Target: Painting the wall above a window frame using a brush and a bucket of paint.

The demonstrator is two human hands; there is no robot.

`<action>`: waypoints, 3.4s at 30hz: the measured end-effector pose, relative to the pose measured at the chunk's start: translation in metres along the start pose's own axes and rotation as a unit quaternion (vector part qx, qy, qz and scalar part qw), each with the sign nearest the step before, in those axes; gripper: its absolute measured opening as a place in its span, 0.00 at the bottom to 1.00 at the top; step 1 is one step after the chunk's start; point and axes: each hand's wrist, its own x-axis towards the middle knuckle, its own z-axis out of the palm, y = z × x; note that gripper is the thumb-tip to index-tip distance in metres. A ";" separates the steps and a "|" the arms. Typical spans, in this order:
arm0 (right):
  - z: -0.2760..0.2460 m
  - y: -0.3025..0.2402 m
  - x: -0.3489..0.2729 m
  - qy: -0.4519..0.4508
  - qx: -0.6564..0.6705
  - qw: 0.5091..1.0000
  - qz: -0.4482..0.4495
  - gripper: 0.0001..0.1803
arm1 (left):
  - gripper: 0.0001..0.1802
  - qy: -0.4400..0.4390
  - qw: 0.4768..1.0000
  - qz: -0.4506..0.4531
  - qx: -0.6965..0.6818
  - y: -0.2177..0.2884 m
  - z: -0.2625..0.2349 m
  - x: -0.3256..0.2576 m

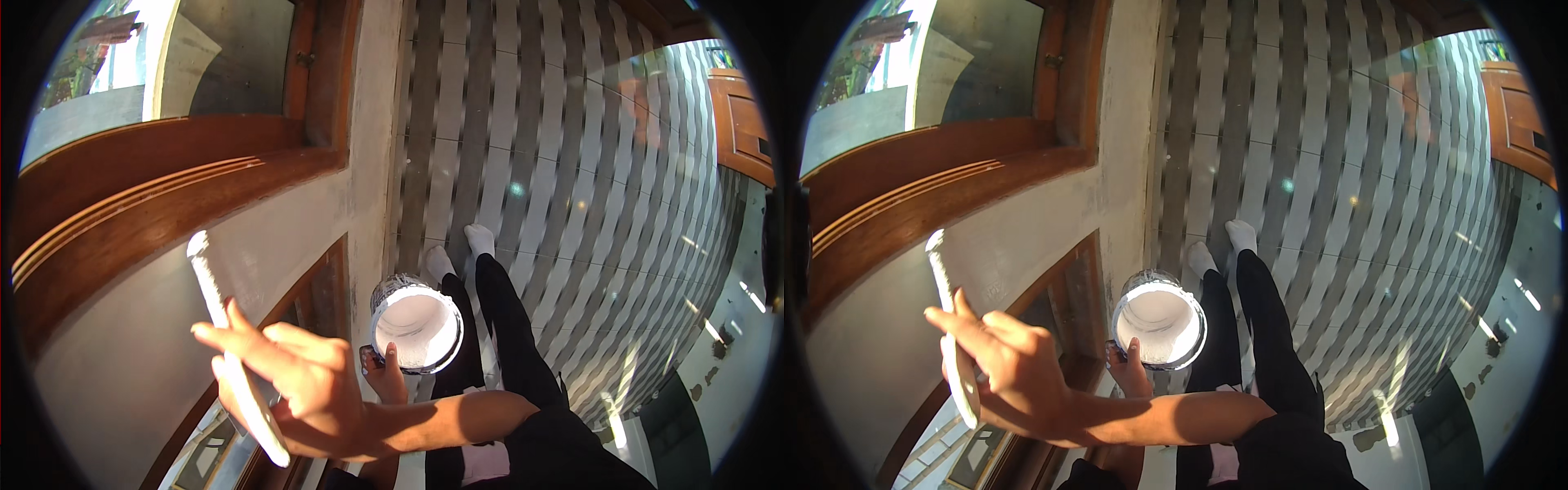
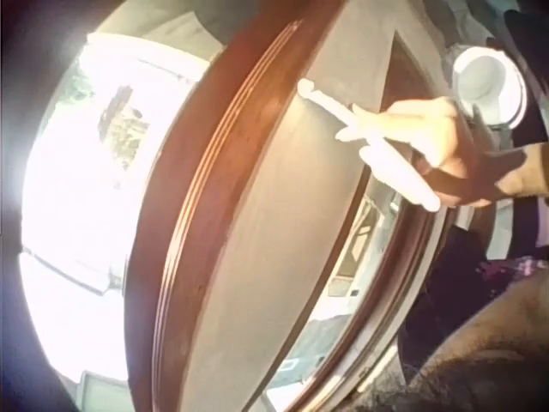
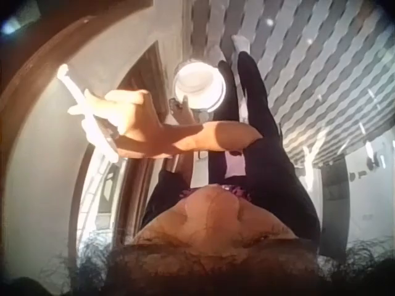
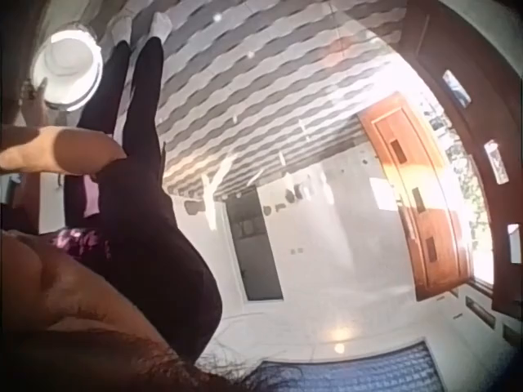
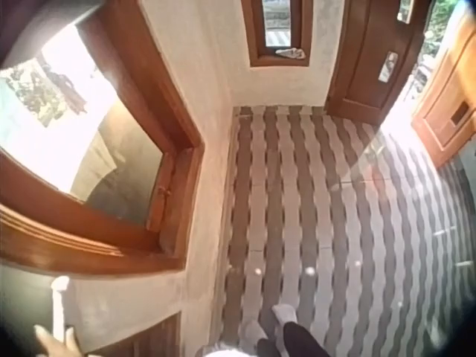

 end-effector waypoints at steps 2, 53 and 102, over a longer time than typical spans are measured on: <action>-0.004 -0.005 0.001 -0.004 0.054 0.998 -0.016 0.21 | 0.15 -0.001 1.000 0.009 0.022 0.006 0.003 -0.001; -0.006 0.012 0.015 -0.046 0.309 0.945 0.096 0.14 | 0.11 0.012 0.999 0.006 -0.051 -0.001 -0.064 -0.031; 0.112 -0.350 0.014 -0.198 0.281 0.938 -0.036 0.09 | 0.18 -0.003 0.981 0.188 -0.048 0.079 -0.129 -0.102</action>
